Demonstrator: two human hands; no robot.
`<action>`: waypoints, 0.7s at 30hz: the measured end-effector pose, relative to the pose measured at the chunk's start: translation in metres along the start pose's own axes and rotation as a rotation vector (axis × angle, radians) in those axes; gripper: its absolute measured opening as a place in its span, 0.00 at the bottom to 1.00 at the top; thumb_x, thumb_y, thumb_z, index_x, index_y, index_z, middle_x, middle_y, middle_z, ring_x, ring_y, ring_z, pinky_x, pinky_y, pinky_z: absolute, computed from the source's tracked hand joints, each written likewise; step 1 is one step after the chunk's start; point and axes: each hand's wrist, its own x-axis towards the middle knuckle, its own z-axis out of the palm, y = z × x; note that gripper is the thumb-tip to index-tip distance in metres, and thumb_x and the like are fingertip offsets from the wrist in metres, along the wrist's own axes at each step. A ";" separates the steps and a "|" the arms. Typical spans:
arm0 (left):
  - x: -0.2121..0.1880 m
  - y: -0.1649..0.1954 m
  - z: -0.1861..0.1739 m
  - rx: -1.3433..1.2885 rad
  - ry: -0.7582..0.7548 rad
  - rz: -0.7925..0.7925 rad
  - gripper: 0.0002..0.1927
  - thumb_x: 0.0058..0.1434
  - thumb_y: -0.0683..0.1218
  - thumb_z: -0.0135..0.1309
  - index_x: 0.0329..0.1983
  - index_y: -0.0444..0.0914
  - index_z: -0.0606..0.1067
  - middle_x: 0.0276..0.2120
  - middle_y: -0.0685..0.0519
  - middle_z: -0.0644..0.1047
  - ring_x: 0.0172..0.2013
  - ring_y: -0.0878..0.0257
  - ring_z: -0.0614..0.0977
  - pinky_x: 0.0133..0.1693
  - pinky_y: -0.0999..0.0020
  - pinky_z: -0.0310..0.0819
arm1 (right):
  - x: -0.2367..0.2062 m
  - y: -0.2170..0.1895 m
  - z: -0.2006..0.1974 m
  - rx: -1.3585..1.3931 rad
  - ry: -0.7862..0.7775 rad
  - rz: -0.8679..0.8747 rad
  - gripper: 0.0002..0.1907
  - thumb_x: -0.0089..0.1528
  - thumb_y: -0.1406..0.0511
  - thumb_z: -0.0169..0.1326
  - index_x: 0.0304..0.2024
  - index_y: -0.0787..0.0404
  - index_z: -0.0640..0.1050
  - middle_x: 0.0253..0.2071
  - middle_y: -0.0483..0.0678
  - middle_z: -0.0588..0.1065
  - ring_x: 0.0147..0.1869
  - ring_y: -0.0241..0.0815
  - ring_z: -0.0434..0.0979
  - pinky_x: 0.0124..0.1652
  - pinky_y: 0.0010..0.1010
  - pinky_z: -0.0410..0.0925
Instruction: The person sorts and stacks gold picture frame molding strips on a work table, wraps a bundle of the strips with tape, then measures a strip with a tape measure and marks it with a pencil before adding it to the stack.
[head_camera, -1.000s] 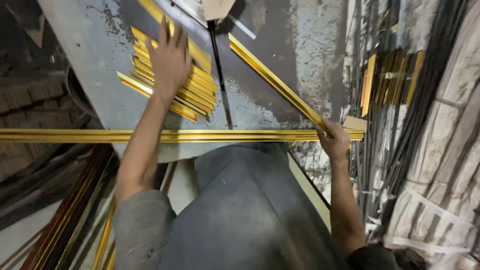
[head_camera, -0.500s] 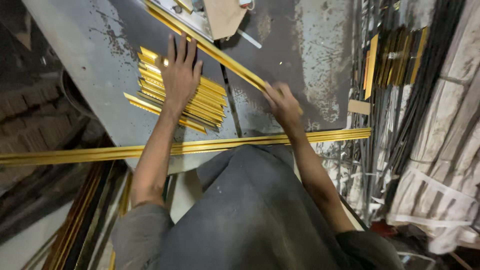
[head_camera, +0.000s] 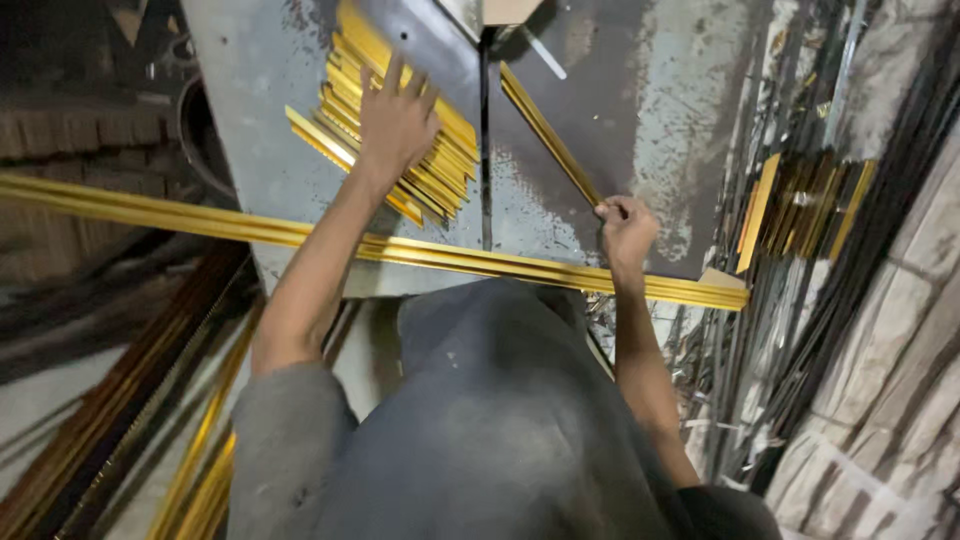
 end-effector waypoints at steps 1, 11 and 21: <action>-0.012 0.004 0.000 -0.079 -0.074 -0.032 0.20 0.68 0.50 0.49 0.61 0.44 0.78 0.64 0.48 0.74 0.69 0.41 0.64 0.62 0.24 0.48 | -0.005 0.002 -0.003 0.060 0.031 -0.006 0.04 0.56 0.72 0.67 0.34 0.63 0.84 0.32 0.55 0.79 0.34 0.52 0.80 0.37 0.38 0.71; -0.043 0.037 -0.001 -0.312 -0.029 -0.478 0.29 0.73 0.58 0.45 0.73 0.40 0.66 0.74 0.50 0.63 0.76 0.46 0.52 0.62 0.33 0.50 | -0.008 -0.109 0.036 0.238 0.060 -0.051 0.06 0.57 0.70 0.65 0.37 0.63 0.84 0.37 0.55 0.81 0.40 0.52 0.83 0.43 0.36 0.74; 0.023 -0.003 0.027 -0.233 0.169 -0.444 0.44 0.71 0.71 0.58 0.78 0.42 0.59 0.76 0.40 0.52 0.75 0.43 0.52 0.57 0.36 0.51 | 0.063 -0.129 0.054 1.049 -0.239 0.486 0.24 0.62 0.69 0.60 0.60 0.65 0.72 0.48 0.51 0.79 0.41 0.43 0.86 0.40 0.33 0.80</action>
